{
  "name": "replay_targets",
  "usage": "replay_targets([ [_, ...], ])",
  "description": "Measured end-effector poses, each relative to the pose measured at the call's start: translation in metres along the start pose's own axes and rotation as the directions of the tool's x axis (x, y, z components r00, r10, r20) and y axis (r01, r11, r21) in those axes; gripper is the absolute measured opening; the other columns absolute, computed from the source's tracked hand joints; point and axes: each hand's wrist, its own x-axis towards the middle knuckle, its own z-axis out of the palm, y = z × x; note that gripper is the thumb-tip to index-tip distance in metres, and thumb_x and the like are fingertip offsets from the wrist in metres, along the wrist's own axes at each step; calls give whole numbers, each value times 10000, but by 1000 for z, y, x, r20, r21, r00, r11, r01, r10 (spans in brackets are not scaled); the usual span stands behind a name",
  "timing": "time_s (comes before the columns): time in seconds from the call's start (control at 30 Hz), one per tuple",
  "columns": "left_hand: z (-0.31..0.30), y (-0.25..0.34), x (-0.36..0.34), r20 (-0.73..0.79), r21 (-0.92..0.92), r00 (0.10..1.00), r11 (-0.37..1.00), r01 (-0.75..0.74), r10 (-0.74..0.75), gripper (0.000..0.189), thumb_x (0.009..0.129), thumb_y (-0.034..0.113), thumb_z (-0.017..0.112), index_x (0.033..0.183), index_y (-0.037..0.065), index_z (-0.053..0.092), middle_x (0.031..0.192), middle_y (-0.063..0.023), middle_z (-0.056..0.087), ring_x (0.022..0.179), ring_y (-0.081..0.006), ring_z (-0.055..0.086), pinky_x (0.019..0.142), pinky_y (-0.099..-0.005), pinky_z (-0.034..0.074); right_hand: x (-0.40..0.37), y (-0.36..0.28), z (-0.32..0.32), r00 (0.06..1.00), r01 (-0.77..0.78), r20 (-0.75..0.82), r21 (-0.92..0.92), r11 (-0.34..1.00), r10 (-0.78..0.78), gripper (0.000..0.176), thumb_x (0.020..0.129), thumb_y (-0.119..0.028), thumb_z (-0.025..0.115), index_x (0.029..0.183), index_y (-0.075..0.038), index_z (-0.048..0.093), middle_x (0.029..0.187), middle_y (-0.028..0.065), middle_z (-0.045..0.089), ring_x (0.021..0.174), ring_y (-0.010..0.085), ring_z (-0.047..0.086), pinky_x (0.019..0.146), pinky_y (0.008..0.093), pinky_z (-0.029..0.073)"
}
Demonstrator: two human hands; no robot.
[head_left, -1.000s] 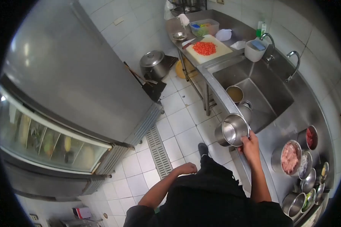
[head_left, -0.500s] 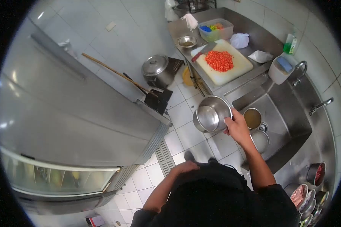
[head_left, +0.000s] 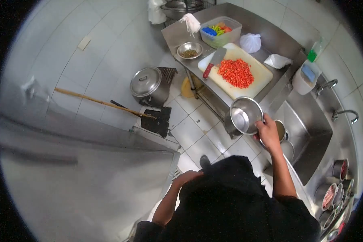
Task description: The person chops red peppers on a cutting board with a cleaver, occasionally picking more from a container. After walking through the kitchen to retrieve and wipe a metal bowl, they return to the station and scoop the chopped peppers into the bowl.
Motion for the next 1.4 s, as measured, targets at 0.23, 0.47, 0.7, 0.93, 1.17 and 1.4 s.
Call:
replay_targets([
  [0.23, -54, -78, -2, -121, -109, 822, 816, -568, 556, 395, 939, 266, 454, 1187, -23, 560, 1146, -133, 630, 1055, -190, 580, 952, -320, 402, 77, -16, 13, 999, -39, 5, -93, 995, 40, 232, 815, -93, 472, 938, 88, 549, 572, 137, 573, 426, 191, 541, 409, 336, 429],
  [0.47, -83, 34, -42, -411, -189, 911, 978, -83, -2, 379, 927, 305, 490, 1093, -4, 634, 1038, -67, 651, 944, -170, 583, 904, -308, 405, 236, 67, -38, 957, 42, -258, -320, 946, -130, 213, 832, -148, 488, 867, 59, 526, 566, 143, 565, 428, 216, 553, 401, 350, 424],
  [0.7, -175, 47, 29, -403, 129, 901, 984, -120, 163, 365, 919, 319, 464, 1032, 17, 634, 965, -124, 631, 849, -262, 602, 807, -385, 442, 337, 102, -85, 894, -127, -449, -253, 959, 0, 286, 792, -228, 517, 846, 51, 553, 570, 160, 607, 492, 305, 617, 563, 406, 504],
  [0.93, -281, 142, 105, -385, 605, 737, 755, -253, 555, 384, 839, 366, 600, 901, -8, 662, 733, -94, 651, 672, -184, 602, 641, -327, 474, 385, 165, -80, 869, -218, -470, -88, 972, 153, 470, 832, -390, 523, 838, 79, 562, 636, 175, 638, 578, 310, 650, 620, 395, 525],
  [1.17, -294, 316, 135, -479, 490, 722, 834, -252, 499, 314, 814, 299, 653, 944, 13, 649, 853, -158, 678, 804, -271, 661, 728, -361, 500, 288, 36, 26, 790, -158, -608, -326, 932, -79, 322, 836, -314, 644, 975, -23, 630, 816, 186, 670, 743, 300, 664, 665, 382, 508],
  [1.4, -353, 354, 188, -159, 566, 769, 696, -443, 619, 288, 808, 225, 668, 995, 8, 642, 889, -143, 680, 800, -198, 652, 716, -313, 501, 295, -5, 225, 944, -87, -329, -300, 950, -18, 400, 726, -208, 750, 1025, 9, 596, 812, 190, 625, 719, 298, 642, 661, 377, 512],
])
